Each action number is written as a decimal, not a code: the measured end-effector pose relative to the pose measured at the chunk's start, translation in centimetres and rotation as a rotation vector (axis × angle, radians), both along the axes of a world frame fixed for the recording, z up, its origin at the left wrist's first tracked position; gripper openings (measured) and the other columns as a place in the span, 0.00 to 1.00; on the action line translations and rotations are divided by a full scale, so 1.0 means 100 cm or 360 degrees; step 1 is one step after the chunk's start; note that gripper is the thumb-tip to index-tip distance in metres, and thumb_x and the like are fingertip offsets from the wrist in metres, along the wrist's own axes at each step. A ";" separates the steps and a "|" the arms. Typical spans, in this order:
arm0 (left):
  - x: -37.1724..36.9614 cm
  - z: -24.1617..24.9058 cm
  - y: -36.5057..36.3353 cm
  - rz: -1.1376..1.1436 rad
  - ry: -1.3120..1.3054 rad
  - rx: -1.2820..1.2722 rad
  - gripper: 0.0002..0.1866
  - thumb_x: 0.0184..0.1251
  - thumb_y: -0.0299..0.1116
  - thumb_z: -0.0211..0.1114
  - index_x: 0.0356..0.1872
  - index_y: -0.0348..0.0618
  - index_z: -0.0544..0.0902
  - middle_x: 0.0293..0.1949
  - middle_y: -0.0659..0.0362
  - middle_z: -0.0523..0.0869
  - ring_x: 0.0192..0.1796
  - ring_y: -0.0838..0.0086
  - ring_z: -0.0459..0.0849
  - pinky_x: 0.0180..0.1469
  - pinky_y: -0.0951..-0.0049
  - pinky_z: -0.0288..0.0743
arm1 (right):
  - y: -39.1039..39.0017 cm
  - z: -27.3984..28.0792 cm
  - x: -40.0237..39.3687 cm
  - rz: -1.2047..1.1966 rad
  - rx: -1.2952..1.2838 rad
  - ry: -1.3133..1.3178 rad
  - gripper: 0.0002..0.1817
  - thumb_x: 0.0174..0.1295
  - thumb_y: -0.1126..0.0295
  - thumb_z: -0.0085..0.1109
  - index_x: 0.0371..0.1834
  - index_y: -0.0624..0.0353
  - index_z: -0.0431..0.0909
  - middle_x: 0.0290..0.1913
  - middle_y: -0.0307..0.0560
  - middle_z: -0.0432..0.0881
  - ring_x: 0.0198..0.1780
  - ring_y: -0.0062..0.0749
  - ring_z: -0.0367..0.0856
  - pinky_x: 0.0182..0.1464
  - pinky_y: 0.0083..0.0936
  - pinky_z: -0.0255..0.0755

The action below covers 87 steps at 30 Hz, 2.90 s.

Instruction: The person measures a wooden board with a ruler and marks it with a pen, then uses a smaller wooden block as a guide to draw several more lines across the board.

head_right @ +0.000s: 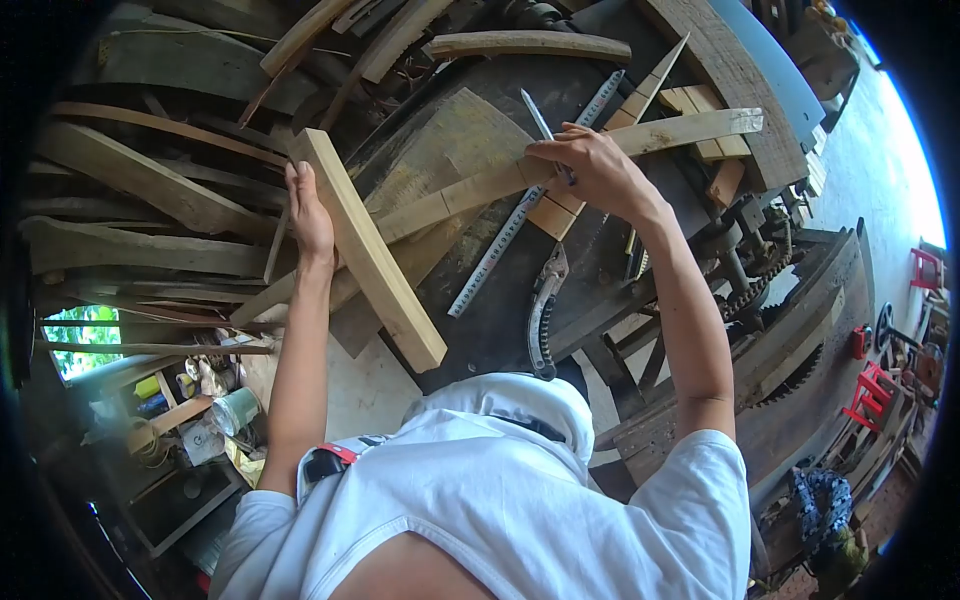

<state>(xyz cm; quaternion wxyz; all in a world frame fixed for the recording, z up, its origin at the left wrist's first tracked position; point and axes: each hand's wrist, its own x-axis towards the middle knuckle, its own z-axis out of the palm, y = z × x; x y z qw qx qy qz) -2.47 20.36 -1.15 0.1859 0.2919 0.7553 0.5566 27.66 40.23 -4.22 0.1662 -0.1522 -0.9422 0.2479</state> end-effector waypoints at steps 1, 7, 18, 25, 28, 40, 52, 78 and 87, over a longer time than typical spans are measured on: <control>0.000 0.002 0.000 -0.0015 -0.0009 0.0001 0.35 0.82 0.53 0.43 0.74 0.31 0.57 0.72 0.46 0.64 0.73 0.63 0.63 0.74 0.68 0.54 | 0.005 0.005 -0.002 0.0027 -0.0007 0.0004 0.30 0.45 0.78 0.73 0.56 0.57 0.81 0.41 0.52 0.85 0.47 0.48 0.82 0.60 0.40 0.76; 0.000 0.009 0.004 -0.0108 -0.0075 -0.0029 0.33 0.82 0.52 0.43 0.73 0.33 0.60 0.70 0.48 0.68 0.70 0.65 0.66 0.72 0.69 0.57 | 0.021 0.001 -0.013 0.0081 -0.0104 -0.0107 0.32 0.45 0.80 0.74 0.59 0.51 0.81 0.51 0.49 0.86 0.53 0.45 0.85 0.79 0.47 0.53; 0.030 -0.053 0.058 -0.0228 -0.0013 -0.0050 0.43 0.80 0.57 0.40 0.75 0.23 0.46 0.78 0.37 0.48 0.81 0.54 0.45 0.80 0.64 0.41 | 0.002 -0.002 0.000 -0.0178 0.0296 -0.0101 0.34 0.48 0.69 0.75 0.64 0.45 0.77 0.61 0.42 0.82 0.72 0.38 0.69 0.79 0.49 0.51; 0.052 -0.043 0.062 -0.0147 -0.0026 -0.0271 0.43 0.80 0.57 0.39 0.76 0.25 0.47 0.78 0.35 0.49 0.81 0.51 0.47 0.80 0.64 0.43 | -0.069 0.016 0.012 -0.0695 0.0182 0.0282 0.38 0.53 0.66 0.72 0.70 0.42 0.70 0.56 0.41 0.84 0.65 0.39 0.76 0.78 0.46 0.56; 0.048 -0.049 0.062 -0.0129 -0.0032 -0.0281 0.43 0.80 0.58 0.39 0.76 0.25 0.47 0.77 0.35 0.50 0.80 0.51 0.48 0.80 0.64 0.43 | -0.094 0.013 0.015 -0.0716 0.0074 0.0392 0.36 0.54 0.69 0.71 0.69 0.46 0.70 0.52 0.43 0.86 0.55 0.40 0.84 0.66 0.38 0.74; 0.053 -0.045 0.066 -0.0106 0.0054 -0.0315 0.44 0.80 0.59 0.37 0.76 0.25 0.45 0.78 0.35 0.45 0.81 0.52 0.45 0.80 0.64 0.42 | -0.146 0.015 0.002 -0.0793 -0.0765 0.0569 0.13 0.70 0.60 0.59 0.51 0.52 0.83 0.32 0.45 0.80 0.31 0.38 0.81 0.34 0.32 0.75; 0.050 -0.050 0.066 -0.0084 0.0124 -0.0302 0.43 0.80 0.59 0.37 0.76 0.25 0.47 0.77 0.34 0.48 0.80 0.49 0.48 0.79 0.62 0.45 | -0.162 0.006 -0.014 -0.0781 -0.0914 0.0841 0.13 0.65 0.74 0.60 0.51 0.61 0.84 0.39 0.49 0.85 0.38 0.35 0.84 0.41 0.29 0.78; 0.058 -0.044 0.065 -0.0072 0.0142 -0.0283 0.39 0.82 0.52 0.38 0.74 0.22 0.50 0.75 0.32 0.54 0.78 0.47 0.54 0.78 0.61 0.49 | -0.148 0.014 -0.046 -0.0747 -0.0684 0.0695 0.14 0.57 0.75 0.60 0.47 0.64 0.83 0.34 0.52 0.81 0.39 0.45 0.81 0.44 0.37 0.76; 0.058 -0.043 0.065 -0.0079 0.0228 -0.0297 0.39 0.82 0.52 0.38 0.74 0.22 0.48 0.75 0.31 0.53 0.79 0.48 0.53 0.79 0.62 0.48 | -0.157 0.018 -0.029 -0.0740 -0.0755 0.0634 0.13 0.58 0.76 0.60 0.47 0.65 0.83 0.35 0.52 0.82 0.38 0.47 0.81 0.43 0.37 0.77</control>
